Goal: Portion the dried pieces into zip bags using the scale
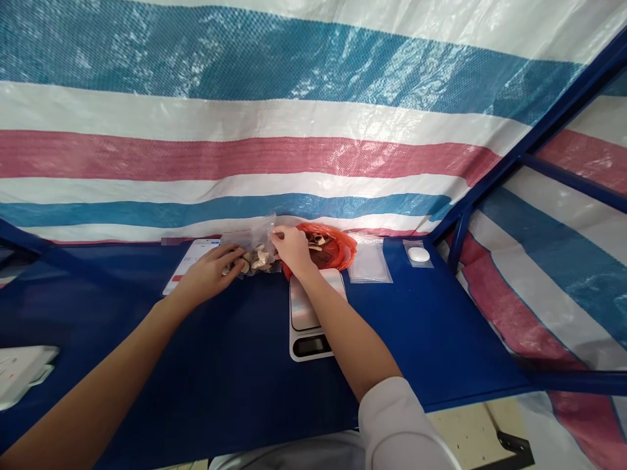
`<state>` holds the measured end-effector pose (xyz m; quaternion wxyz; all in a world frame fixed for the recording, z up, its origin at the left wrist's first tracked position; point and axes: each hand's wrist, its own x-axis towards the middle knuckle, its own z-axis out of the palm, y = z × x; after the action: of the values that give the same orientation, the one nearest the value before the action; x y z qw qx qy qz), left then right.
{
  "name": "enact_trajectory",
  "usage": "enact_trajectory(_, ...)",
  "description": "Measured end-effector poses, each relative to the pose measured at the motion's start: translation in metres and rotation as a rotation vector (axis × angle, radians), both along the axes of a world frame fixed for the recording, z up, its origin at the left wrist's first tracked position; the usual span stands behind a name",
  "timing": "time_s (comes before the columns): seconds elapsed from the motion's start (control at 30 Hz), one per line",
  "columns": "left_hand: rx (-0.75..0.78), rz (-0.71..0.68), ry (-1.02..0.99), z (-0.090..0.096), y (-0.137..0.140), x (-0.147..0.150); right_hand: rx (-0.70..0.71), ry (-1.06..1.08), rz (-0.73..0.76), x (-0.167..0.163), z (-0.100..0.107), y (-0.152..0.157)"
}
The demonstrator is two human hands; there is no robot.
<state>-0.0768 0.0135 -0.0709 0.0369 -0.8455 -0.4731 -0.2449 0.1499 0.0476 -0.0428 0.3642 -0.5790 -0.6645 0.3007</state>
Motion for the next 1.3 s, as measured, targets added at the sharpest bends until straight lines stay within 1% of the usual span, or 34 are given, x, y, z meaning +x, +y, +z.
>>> enact_trajectory(0.1, -0.008, -0.016, 0.032, -0.002, 0.000, 0.000, 0.060, -0.240, -0.031, 0.004, 0.009, -0.008)
enact_trajectory(0.27, -0.023, -0.033, 0.039, -0.002, -0.001, -0.001, 0.076, -0.552, -0.083, 0.012, 0.031, -0.034)
enact_trajectory(0.33, -0.028, -0.034, 0.038, -0.003, -0.002, -0.001, 0.157, -0.627, -0.075, 0.012, 0.036, -0.044)
enact_trajectory(0.4, -0.035, -0.037, 0.037, -0.003, -0.002, -0.002, 0.273, -0.679, -0.022, 0.010, 0.034, -0.051)
enact_trajectory(0.43, -0.040, -0.039, 0.036, -0.003, -0.002, -0.002, 0.334, -0.700, 0.030, 0.009, 0.031, -0.052)
enact_trajectory(0.47, -0.044, -0.043, 0.036, -0.003, -0.002, -0.002, 0.391, -0.719, 0.089, 0.008, 0.027, -0.053)
enact_trajectory(0.53, -0.048, -0.053, 0.034, -0.002, -0.002, -0.002, 0.515, -0.750, 0.272, 0.007, 0.015, -0.051)
enact_trajectory(0.6, -0.050, -0.066, 0.033, -0.003, -0.002, -0.003, 0.581, -0.786, 0.388, 0.007, 0.003, -0.047)
enact_trajectory(0.67, -0.061, -0.074, 0.037, -0.004, -0.002, -0.005, 0.584, -0.794, 0.443, 0.007, -0.007, -0.043)
enact_trajectory(0.73, -0.083, -0.076, 0.044, -0.007, -0.002, -0.008, 0.575, -0.773, 0.449, 0.007, -0.014, -0.039)
enact_trajectory(0.9, -0.129, -0.094, 0.042, -0.015, 0.000, -0.012, 0.536, -0.666, 0.349, 0.001, -0.022, -0.033)
enact_trajectory(1.03, -0.134, -0.083, 0.044, -0.017, 0.003, -0.010, 0.488, -0.604, 0.300, -0.006, -0.023, -0.034)
enact_trajectory(1.17, -0.135, -0.077, 0.032, -0.012, 0.003, -0.009, 0.445, -0.633, 0.339, -0.006, -0.019, -0.037)
enact_trajectory(1.3, -0.096, -0.061, 0.009, -0.007, 0.002, -0.008, 0.420, -0.639, 0.363, -0.001, -0.013, -0.038)
